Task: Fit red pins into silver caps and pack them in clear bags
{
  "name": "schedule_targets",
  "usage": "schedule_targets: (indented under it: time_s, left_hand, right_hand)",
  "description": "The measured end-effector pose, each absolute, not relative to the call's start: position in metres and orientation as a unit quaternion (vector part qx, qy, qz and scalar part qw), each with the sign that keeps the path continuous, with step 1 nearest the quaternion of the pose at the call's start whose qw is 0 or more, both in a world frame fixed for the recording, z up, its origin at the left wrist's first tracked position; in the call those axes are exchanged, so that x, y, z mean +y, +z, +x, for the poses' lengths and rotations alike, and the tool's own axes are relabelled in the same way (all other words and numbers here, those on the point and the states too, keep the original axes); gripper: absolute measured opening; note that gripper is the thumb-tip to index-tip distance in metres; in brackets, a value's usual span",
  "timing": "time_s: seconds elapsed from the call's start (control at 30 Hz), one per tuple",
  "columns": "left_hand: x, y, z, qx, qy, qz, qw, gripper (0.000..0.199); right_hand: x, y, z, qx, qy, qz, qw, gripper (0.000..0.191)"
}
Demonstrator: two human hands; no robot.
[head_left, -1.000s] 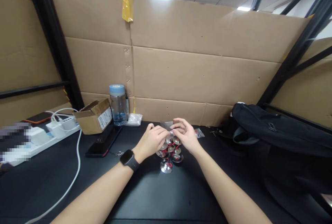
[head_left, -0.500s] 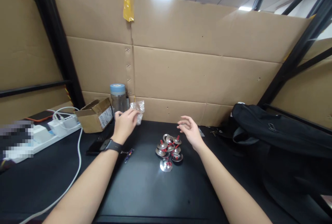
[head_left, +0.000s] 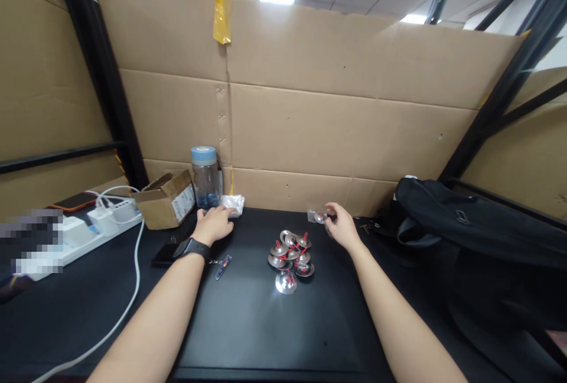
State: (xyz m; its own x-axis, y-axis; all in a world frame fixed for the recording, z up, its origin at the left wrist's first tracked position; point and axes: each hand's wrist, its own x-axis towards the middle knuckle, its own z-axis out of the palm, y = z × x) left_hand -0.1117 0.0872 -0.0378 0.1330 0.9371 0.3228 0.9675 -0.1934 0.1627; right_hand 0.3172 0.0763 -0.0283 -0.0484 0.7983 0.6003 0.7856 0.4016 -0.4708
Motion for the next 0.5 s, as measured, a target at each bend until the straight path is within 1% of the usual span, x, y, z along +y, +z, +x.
schedule_targets:
  time_s: [0.1, 0.17, 0.27, 0.37, 0.5]
  left_hand:
    - [0.088, -0.037, -0.109, -0.654, -0.136, -0.743, 0.051, 0.045]
    - [0.089, -0.038, -0.108, -0.656, -0.119, -0.744, 0.046, 0.043]
    - [0.092, -0.038, -0.106, -0.648, -0.111, -0.753, 0.034, 0.040]
    - [0.093, -0.038, -0.103, -0.646, -0.111, -0.755, 0.030, 0.038]
    - [0.091, -0.036, -0.100, -0.646, -0.118, -0.753, 0.036, 0.048]
  right_hand:
    - [0.077, -0.034, 0.318, -0.748, -0.033, -0.574, 0.332, 0.040]
    - [0.077, -0.037, 0.314, -0.753, -0.035, -0.596, 0.275, 0.045]
    - [0.080, -0.042, 0.308, -0.757, -0.031, -0.618, 0.212, 0.052]
    - [0.083, -0.044, 0.305, -0.758, -0.036, -0.625, 0.185, 0.050]
    - [0.086, -0.045, 0.302, -0.756, -0.045, -0.624, 0.192, 0.045]
